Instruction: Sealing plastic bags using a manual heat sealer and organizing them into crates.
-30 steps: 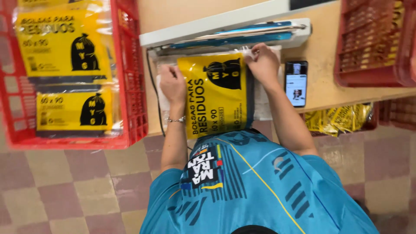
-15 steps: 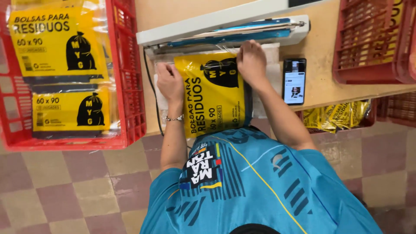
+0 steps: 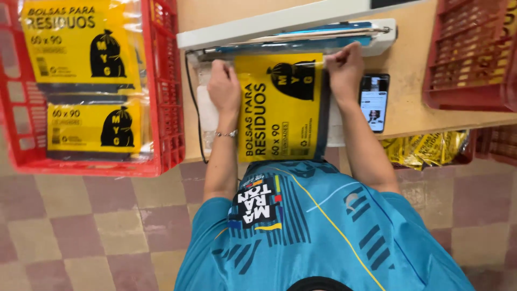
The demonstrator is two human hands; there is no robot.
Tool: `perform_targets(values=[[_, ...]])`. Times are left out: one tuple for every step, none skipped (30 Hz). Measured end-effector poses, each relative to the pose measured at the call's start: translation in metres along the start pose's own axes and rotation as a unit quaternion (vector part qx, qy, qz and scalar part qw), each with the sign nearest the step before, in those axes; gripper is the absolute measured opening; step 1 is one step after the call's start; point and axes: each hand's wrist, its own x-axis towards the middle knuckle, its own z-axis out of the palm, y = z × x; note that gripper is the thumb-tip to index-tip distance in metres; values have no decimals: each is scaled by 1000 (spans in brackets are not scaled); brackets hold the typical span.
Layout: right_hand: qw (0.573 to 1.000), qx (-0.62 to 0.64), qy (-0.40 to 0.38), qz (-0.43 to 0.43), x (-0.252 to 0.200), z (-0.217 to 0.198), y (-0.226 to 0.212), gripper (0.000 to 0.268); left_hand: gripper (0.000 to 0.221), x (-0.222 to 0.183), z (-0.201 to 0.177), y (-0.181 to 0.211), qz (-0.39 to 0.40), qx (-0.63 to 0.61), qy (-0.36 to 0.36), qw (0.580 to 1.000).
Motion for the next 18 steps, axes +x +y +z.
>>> perform_targets(values=[[996, -83, -4, -40, 4, -2, 3, 25, 11, 3, 3, 1, 14, -8, 4, 1000], [983, -164, -8, -81, 9, -5, 5, 22, 11, 5, 7, 2, 27, -16, 7, 999], [983, -161, -14, -84, 14, -3, 9, 22, 11, 6, 6, 5, 23, -14, 13, 1000], [974, -196, -21, -111, 19, -1, 13, 14, 8, 7, 6, 8, 27, -2, 11, 1000], [963, -232, -25, -136, 23, 0, 17, 10, 6, 8, 6, 11, 32, 8, 7, 999], [963, -230, -29, -138, 26, 4, 19, 10, 6, 8, 6, 10, 30, 10, 10, 999], [951, -265, -26, -155, 29, 6, 21, 12, 6, 9, 7, 10, 38, 9, 16, 999], [938, -300, -24, -173, 33, 8, 22, 18, 7, 10, 8, 11, 46, 8, 21, 999], [938, -299, -24, -174, 34, 8, 21, 18, 7, 12, 11, 10, 45, 9, 23, 999], [935, -306, -20, -177, 35, 8, 19, 19, 6, 13, 14, 9, 48, 13, 27, 998], [932, -313, -16, -181, 37, 9, 16, 19, 5, 15, 17, 8, 49, 18, 32, 998], [932, -312, -17, -183, 38, 10, 16, 19, 5, 16, 20, 6, 48, 19, 34, 998], [930, -309, -9, -200, 40, 10, 15, 16, 5, 18, 23, 4, 42, 27, 32, 998], [927, -307, -2, -217, 42, 10, 15, 13, 7, 20, 26, 3, 35, 36, 30, 998], [926, -306, -1, -219, 42, 9, 13, 13, 7, 21, 27, 3, 36, 36, 33, 998], [924, -322, -7, -204, 42, 8, 12, 10, 6, 21, 27, 4, 24, 37, 26, 999], [922, -339, -12, -187, 41, 8, 11, 8, 6, 21, 27, 4, 12, 39, 18, 999], [922, -338, -11, -188, 34, 6, -4, 8, 6, 19, 27, 2, 13, 39, 19, 999]])
